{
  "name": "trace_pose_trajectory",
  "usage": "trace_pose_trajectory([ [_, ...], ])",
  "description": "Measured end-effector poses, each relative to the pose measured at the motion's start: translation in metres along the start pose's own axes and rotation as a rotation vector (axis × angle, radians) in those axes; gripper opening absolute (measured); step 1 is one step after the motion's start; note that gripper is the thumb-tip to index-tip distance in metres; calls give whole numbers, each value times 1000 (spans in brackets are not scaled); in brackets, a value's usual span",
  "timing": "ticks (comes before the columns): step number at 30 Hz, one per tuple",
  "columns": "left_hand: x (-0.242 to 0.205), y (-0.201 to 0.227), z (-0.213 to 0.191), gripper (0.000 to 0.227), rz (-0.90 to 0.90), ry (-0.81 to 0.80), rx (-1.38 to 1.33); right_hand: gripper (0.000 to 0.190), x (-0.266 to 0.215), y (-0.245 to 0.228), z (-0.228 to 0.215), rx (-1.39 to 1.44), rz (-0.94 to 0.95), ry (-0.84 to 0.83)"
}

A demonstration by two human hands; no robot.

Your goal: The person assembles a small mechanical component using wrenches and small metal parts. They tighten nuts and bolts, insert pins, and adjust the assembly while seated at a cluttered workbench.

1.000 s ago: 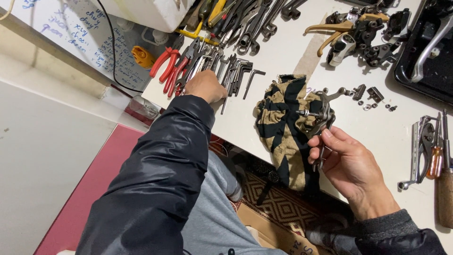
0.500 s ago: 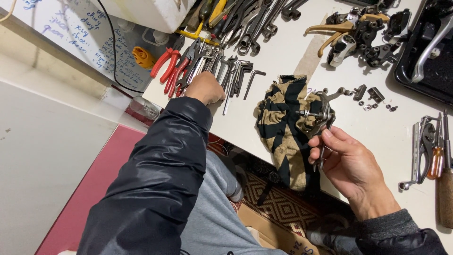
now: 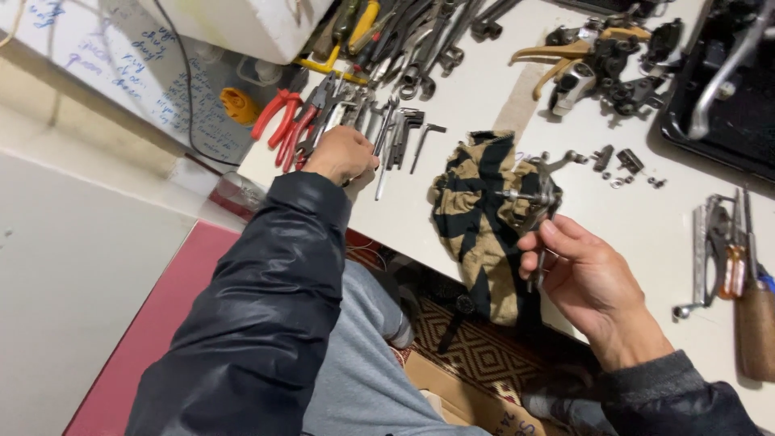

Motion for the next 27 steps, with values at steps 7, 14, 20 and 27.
trace_pose_trajectory([
  [7, -57, 45, 23, 26, 393, -6, 32, 25, 29, 15, -29, -3, -59, -34],
  [14, -52, 66, 54, 16, 475, -226, -104, 23, 25, 13, -35, 66, -47, -33],
  [20, -102, 90, 40, 30, 606, -359, -431, 21, 18, 7, -33, 137, -73, -34],
  [27, -138, 100, 51, 19, 719, -605, -361, 14, 5, -8, -6, 97, -121, -23],
])
Point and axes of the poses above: each hand's wrist, its own x-axis towards the middle knuckle, its own z-axis out of the palm, y = z × x, the point moved 2 cm from there along x, towards the middle knuckle, and after that the axes turned 10 degrees about x, right-handed, at the moved point
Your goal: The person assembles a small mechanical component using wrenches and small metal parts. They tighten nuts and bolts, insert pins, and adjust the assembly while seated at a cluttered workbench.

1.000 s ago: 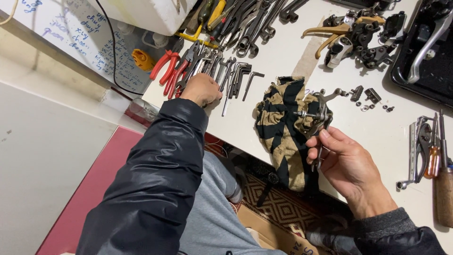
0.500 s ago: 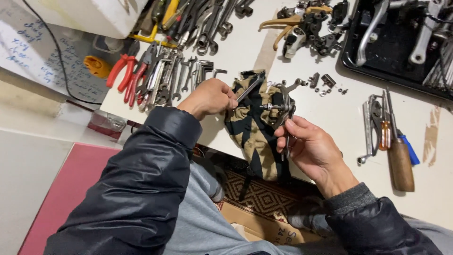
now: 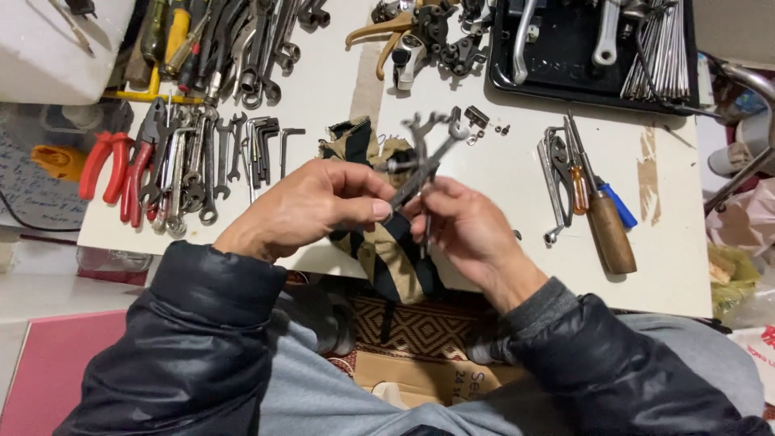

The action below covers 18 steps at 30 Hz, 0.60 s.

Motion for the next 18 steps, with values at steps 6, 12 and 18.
trace_pose_trajectory([
  [6, -6, -14, -27, 18, -70, 21, 47, 3, 6, -57, -33, 96, -165, 112],
  [12, 16, -22, 10, 14, -278, -54, 294, 7, -2, -90, -51, 191, -301, 135],
  [18, 70, -54, 49, 10, -206, -116, 498, 19, -12, -81, -35, 156, -275, 104],
])
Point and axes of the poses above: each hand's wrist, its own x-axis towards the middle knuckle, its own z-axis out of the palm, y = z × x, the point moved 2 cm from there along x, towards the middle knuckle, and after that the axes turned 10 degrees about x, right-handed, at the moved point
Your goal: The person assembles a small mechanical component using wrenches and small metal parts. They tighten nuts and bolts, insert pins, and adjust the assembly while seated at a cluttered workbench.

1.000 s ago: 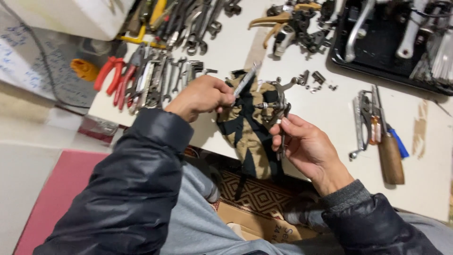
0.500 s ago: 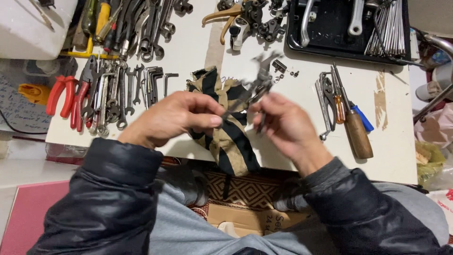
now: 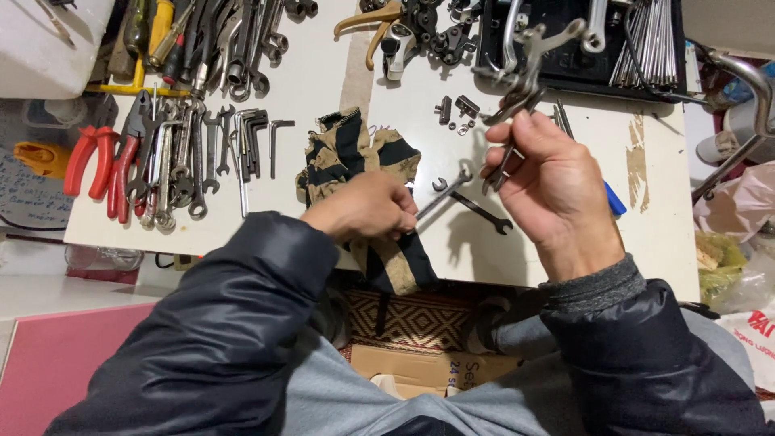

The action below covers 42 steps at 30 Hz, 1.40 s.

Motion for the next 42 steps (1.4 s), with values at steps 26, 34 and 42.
trace_pose_trajectory([
  [26, -13, 69, 8, 30, -15, 396, -620, 20, 4, 39, -2, -138, 122, -13],
  [34, -12, 54, 14, 41, 9, 541, -975, 25, -7, 56, 15, -177, 146, -28],
  [42, -21, 34, 3, 29, 47, 529, -1035, 33, -12, 76, 28, -266, 156, -154],
])
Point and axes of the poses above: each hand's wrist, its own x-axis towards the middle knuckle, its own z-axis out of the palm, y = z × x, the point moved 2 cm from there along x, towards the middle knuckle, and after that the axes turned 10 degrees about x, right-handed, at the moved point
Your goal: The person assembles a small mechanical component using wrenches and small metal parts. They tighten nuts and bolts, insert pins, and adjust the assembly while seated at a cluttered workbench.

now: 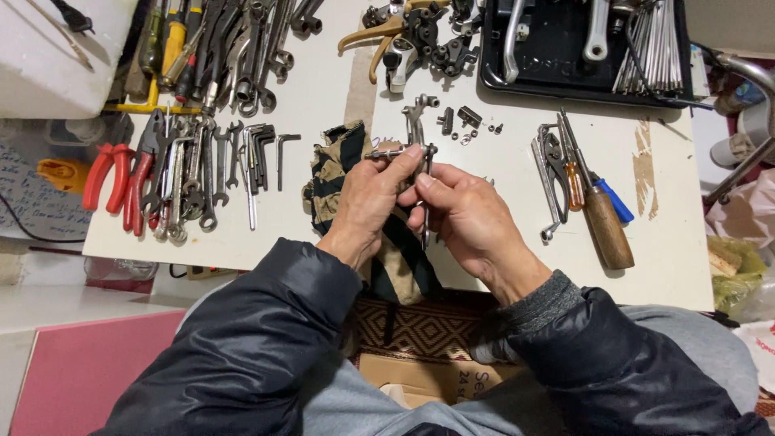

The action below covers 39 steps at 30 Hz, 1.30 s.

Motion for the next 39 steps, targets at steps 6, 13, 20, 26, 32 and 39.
trace_pose_trajectory([
  [6, -24, 9, -6, 27, 19, 148, -5, 31, -12, 13, 27, -40, -91, -2],
  [13, -31, 0, -26, 30, -44, 199, 24, 26, 5, 52, 21, -21, -21, -65],
  [20, -14, -23, -29, 31, -128, 175, 6, 26, 6, 61, 18, -50, -39, -35],
  [26, 0, -26, -33, 32, -114, 242, 98, 24, -7, 16, 13, -523, -88, -60],
  [32, -3, -20, -36, 32, -93, 246, 97, 16, 8, 13, -62, -1803, -452, -135],
  [39, -8, -13, -35, 40, -118, 184, 48, 20, 13, 5, -74, -2014, -725, -105],
])
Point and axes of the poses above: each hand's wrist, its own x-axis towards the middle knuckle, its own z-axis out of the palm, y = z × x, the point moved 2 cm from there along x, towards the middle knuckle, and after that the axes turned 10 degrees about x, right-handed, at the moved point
